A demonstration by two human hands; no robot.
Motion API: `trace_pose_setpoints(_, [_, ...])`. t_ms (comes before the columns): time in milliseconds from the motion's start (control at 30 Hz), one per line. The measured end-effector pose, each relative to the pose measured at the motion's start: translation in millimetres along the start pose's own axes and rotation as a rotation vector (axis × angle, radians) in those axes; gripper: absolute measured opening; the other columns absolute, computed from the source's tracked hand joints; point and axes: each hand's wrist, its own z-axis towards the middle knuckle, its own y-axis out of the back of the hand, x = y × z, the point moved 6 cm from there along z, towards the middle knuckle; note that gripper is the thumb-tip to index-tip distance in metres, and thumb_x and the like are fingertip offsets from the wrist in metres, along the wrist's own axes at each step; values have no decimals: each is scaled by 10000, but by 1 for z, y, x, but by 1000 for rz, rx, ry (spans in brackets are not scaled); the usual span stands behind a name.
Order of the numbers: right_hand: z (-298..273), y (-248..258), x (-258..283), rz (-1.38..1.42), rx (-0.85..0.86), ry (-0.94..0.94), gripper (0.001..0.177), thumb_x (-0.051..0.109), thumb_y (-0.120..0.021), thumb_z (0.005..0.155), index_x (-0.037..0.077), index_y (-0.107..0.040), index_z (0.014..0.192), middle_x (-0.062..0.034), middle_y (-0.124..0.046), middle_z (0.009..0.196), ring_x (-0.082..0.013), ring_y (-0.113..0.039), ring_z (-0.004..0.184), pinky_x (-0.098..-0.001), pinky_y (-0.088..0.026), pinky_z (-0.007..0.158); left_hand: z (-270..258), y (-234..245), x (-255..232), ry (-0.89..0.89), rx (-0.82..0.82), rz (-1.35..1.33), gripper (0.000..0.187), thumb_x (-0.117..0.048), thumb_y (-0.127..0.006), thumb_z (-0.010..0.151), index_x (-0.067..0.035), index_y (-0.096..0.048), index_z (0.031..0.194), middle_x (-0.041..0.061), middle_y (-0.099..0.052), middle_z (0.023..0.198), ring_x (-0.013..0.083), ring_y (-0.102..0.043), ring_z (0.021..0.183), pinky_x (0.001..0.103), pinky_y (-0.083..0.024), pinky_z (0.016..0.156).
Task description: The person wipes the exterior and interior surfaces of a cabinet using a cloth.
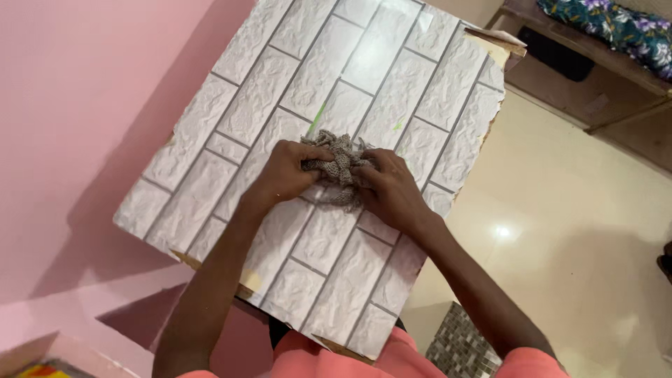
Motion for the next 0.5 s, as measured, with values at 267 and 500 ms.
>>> trace_pose_setpoints(267, [-70, 7, 29, 373, 228, 136, 249, -9, -754, 794, 46, -722, 1034, -213, -568, 1409, -405, -550, 1312, -462, -501, 1030, -114, -43, -21, 336, 45, -164, 368, 42, -761, 677, -71, -822, 1022, 97, -832, 984, 169, -751, 845, 314, -599, 755])
trace_pose_setpoints(500, [-80, 13, 16, 513, 326, 178, 301, -71, -747, 727, 24, -708, 1010, -149, -596, 1393, -365, -547, 1358, -428, -519, 1048, -163, -78, -45, 404, -242, -109, 342, -19, -777, 705, -64, -813, 1042, 115, -823, 1047, 169, -782, 911, 302, -599, 833])
